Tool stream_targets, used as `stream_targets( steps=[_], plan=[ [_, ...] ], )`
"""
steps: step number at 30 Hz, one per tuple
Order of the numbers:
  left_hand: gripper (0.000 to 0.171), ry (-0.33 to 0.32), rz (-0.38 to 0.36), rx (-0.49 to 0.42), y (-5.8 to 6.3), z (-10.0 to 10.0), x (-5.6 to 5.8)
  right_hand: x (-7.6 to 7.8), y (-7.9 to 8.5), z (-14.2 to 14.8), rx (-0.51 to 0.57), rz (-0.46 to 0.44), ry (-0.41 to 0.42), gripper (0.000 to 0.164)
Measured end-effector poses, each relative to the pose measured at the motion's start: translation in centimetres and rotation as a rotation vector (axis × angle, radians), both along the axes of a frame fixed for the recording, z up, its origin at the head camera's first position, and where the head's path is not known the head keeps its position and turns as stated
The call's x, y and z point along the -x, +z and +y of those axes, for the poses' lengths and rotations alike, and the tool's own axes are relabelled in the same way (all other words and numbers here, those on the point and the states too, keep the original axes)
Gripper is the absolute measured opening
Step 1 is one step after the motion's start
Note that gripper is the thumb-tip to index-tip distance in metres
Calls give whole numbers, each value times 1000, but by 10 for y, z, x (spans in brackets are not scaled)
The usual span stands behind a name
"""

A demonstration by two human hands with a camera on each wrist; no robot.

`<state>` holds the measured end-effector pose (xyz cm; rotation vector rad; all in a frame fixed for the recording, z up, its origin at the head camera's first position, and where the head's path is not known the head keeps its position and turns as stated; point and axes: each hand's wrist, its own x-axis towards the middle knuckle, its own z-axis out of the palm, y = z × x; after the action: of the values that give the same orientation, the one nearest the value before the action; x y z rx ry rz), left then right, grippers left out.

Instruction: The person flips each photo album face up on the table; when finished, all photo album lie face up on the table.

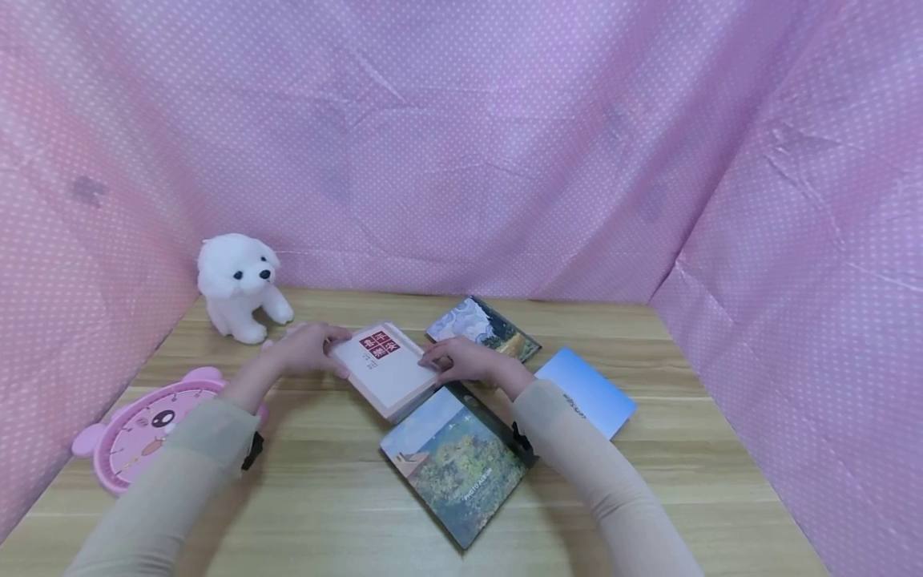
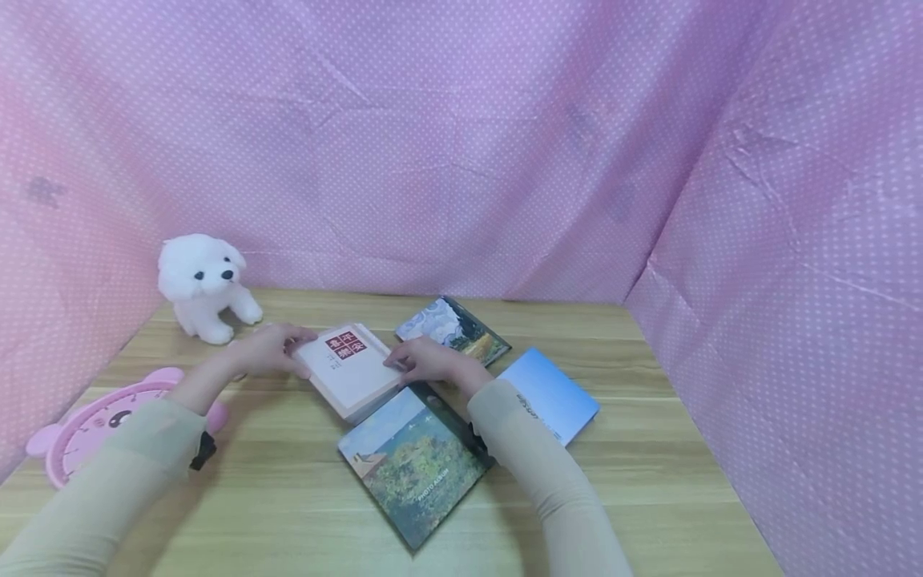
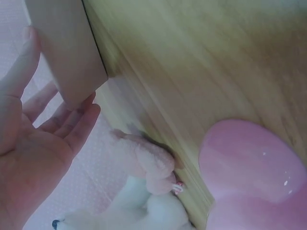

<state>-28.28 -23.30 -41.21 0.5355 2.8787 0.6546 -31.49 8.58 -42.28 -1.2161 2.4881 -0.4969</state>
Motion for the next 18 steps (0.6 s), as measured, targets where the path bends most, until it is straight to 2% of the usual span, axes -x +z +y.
stream_targets(
  steps=[5, 12, 18],
  plan=[
    [80, -62, -16, 4, 0, -3, 2, 2, -1, -1, -15, -21, 6, 40],
    [78, -59, -118, -32, 6, -5, -1, 3, -2, -6, -28, 9, 48, 39],
    [81, -69, -103, 2, 7, -6, -2, 3, 7, -8, -10, -10, 40, 36]
  ],
)
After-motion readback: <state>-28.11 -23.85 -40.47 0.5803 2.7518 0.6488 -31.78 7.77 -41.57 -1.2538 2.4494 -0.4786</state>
